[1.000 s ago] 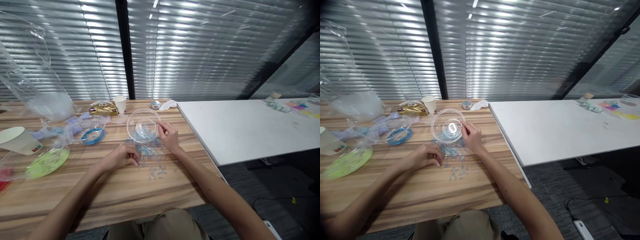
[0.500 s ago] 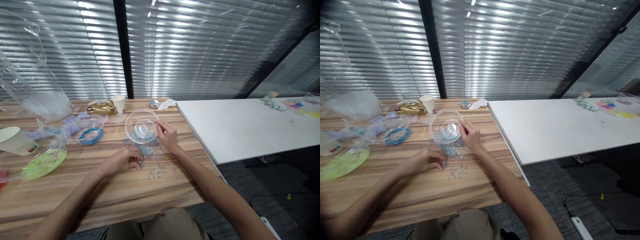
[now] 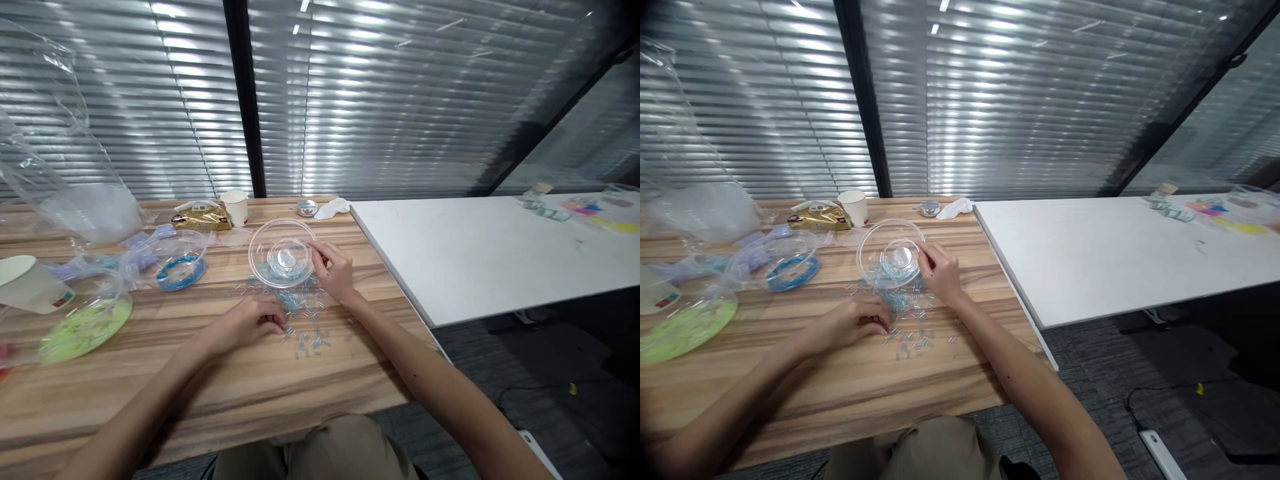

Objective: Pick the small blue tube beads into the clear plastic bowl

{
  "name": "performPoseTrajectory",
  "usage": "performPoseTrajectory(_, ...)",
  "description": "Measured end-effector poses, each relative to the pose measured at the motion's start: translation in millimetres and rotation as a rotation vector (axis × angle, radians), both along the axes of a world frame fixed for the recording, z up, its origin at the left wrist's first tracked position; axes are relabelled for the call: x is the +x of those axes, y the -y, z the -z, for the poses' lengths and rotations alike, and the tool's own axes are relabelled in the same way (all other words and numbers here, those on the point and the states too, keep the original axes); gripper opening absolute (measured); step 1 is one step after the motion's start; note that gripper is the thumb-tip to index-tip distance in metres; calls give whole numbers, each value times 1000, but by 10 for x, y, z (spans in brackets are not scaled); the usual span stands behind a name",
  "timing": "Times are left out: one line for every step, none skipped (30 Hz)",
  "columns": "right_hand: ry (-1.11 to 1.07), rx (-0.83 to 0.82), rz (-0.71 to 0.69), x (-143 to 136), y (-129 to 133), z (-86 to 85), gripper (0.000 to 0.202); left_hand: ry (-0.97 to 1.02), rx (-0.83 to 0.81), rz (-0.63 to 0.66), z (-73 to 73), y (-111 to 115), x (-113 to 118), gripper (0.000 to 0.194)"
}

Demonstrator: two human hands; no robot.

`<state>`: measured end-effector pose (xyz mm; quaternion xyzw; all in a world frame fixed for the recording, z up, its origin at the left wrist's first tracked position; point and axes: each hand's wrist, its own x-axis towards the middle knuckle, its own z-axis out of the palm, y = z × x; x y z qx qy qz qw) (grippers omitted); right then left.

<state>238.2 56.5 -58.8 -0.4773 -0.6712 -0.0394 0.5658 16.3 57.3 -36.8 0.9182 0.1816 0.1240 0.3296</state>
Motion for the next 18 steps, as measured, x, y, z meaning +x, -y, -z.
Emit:
performPoseTrajectory(1, 2, 2, 1, 0, -2, 27, 1, -1, 4, 6, 2, 2, 14)
performPoseTrajectory(3, 4, 3, 2, 0, -3, 28, 0, 0, 9, 13, 4, 3, 13)
performPoseTrajectory(4, 4, 5, 3, 0, -4, 28, -1, 1, 14, 21, 6, 4, 13)
performPoseTrajectory(6, 3, 6, 4, -1, -5, 28, 0, 4, 17, 31, 7, 4, 13)
performPoseTrajectory(7, 1, 6, 4, -1, -6, 28, 4, 7, 20, 41, 10, 4, 13)
performPoseTrajectory(8, 1, 6, 4, -1, -6, 28, 12, 10, 21, 51, 12, 4, 14)
performPoseTrajectory(8, 4, 4, 3, -1, -7, 28, 19, 12, 22, 61, 14, 5, 14)
performPoseTrajectory(7, 12, 0, 1, -1, -8, 27, 25, 13, 23, 70, 17, 7, 14)
performPoseTrajectory(5, 24, -8, 0, -1, -8, 27, 27, 15, 23, 77, 19, 8, 14)
performPoseTrajectory(3, 38, -15, -2, -1, -8, 27, 27, 16, 25, 83, 20, 11, 14)
performPoseTrajectory(2, 47, -20, -3, -2, -8, 27, 25, 17, 26, 86, 21, 13, 14)
performPoseTrajectory(2, 50, -21, -3, -2, -8, 27, 21, 20, 26, 89, 21, 14, 14)
performPoseTrajectory(2, 46, -18, -3, -2, -9, 26, 19, 24, 25, 89, 22, 16, 14)
performPoseTrajectory(2, 36, -12, -3, -2, -10, 26, 17, 29, 24, 90, 22, 18, 14)
performPoseTrajectory(3, 26, -6, -2, -2, -11, 26, 14, 34, 23, 90, 22, 19, 14)
performPoseTrajectory(5, 18, -1, -1, -2, -13, 26, 11, 41, 22, 92, 22, 20, 14)
performPoseTrajectory(7, 16, 0, 0, -1, -15, 26, 8, 48, 22, 95, 23, 21, 14)
performPoseTrajectory(9, 20, -2, 1, 1, -17, 26, 7, 57, 25, 100, 23, 23, 14)
